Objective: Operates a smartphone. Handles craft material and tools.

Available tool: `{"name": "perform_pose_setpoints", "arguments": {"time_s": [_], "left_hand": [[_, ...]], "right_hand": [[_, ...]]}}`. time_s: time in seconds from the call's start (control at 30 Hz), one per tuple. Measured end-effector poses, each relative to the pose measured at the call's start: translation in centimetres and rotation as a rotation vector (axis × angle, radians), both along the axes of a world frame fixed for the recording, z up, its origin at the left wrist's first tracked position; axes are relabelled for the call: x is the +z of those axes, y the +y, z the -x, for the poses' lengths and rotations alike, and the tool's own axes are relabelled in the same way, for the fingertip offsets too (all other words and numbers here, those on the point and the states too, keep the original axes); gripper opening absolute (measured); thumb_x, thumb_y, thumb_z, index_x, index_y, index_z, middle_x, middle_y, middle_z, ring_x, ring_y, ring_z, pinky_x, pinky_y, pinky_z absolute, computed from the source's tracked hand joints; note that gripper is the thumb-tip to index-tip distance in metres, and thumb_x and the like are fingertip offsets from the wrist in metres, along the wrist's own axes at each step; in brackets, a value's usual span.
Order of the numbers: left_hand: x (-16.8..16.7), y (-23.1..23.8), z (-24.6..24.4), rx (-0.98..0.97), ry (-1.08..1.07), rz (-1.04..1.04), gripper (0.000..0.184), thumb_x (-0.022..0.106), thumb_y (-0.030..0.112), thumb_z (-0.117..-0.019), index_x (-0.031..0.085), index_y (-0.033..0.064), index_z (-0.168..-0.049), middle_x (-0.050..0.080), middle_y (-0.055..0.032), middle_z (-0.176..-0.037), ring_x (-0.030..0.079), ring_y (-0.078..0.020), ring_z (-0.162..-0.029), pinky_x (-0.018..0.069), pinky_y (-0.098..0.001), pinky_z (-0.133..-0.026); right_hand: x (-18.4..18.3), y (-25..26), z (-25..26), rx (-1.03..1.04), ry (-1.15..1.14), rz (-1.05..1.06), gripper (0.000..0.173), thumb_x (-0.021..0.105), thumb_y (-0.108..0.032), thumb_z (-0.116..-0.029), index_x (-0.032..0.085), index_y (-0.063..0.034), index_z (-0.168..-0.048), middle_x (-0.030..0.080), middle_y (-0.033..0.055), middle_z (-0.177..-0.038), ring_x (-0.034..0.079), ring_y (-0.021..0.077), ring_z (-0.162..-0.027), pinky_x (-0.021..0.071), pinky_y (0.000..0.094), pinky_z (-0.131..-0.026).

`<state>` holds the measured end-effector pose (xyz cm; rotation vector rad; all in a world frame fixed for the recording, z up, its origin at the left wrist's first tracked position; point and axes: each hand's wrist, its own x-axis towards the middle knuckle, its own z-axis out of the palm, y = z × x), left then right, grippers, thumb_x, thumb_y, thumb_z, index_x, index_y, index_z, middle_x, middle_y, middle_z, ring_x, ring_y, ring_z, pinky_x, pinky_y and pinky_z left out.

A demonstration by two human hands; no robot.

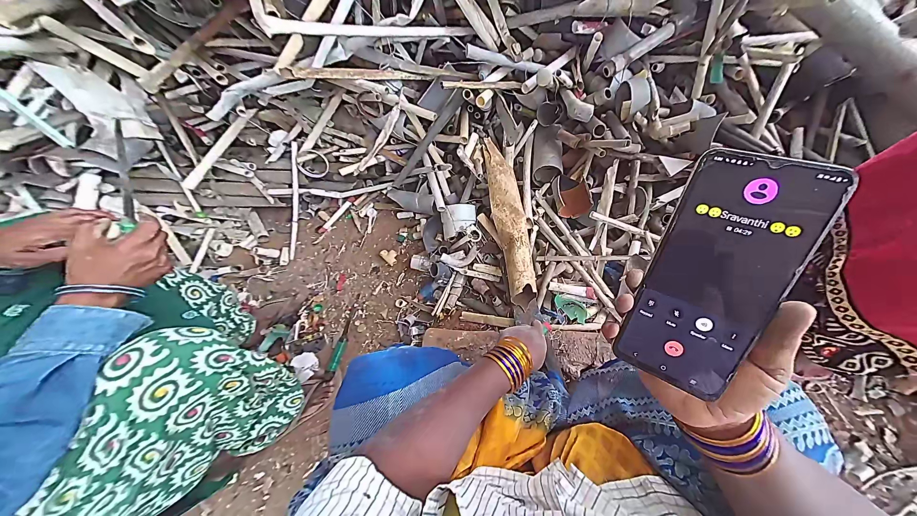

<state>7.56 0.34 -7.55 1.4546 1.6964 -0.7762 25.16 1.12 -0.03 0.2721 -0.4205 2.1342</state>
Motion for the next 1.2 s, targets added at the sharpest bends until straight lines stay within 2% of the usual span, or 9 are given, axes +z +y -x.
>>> {"name": "perform_pose_setpoints", "arguments": {"time_s": [0.13, 0.33, 0.57, 1.2], "left_hand": [[0.3, 0.3, 0.4, 0.029, -0.005, -0.006, 0.058, 0.050, 0.008, -0.1020, 0.029, -0.0050, -0.155, 0.056, -0.0291, -0.140, 0.057, -0.0431, -0.130, 0.0474, -0.0601, -0.103], [0.8, 0.5, 0.6, 0.047, -0.001, -0.010, 0.059, 0.050, 0.007, -0.1013, 0.029, -0.0042, -0.155, 0.057, -0.0291, -0.139, 0.057, -0.0431, -0.129, 0.0469, -0.0598, -0.103], [0.9, 0.3, 0.5, 0.028, 0.003, -0.003, 0.052, 0.042, 0.007, -0.1050, 0.030, -0.0044, -0.154, 0.056, -0.0288, -0.140, 0.057, -0.0422, -0.130, 0.0472, -0.0581, -0.104], [1.1, 0.3, 0.6, 0.040, 0.002, 0.000, 0.054, 0.045, 0.007, -0.1040, 0.029, -0.0046, -0.155, 0.056, -0.0285, -0.141, 0.056, -0.0417, -0.131, 0.0464, -0.0582, -0.104]], "right_hand": [[0.1, 0.0, -0.2, 0.008, 0.005, 0.063, 0.069, 0.062, -0.057, -0.0908, 0.058, -0.0079, -0.139, 0.059, 0.0232, -0.136, 0.060, 0.0393, -0.122, 0.0506, 0.0541, -0.103], [0.0, 0.1, -0.2, 0.010, 0.006, 0.106, 0.068, 0.062, -0.057, -0.0914, 0.058, -0.0082, -0.139, 0.059, 0.0239, -0.136, 0.060, 0.0410, -0.122, 0.0505, 0.0570, -0.102], [0.1, 0.0, -0.3, 0.002, -0.005, 0.096, 0.070, 0.055, -0.062, -0.0932, 0.058, -0.0090, -0.139, 0.059, 0.0227, -0.136, 0.060, 0.0396, -0.123, 0.0499, 0.0560, -0.103], [0.2, -0.1, 0.0, 0.012, 0.004, 0.113, 0.068, 0.059, -0.057, -0.0928, 0.057, -0.0079, -0.139, 0.059, 0.0239, -0.135, 0.061, 0.0406, -0.122, 0.0506, 0.0572, -0.101]]}}
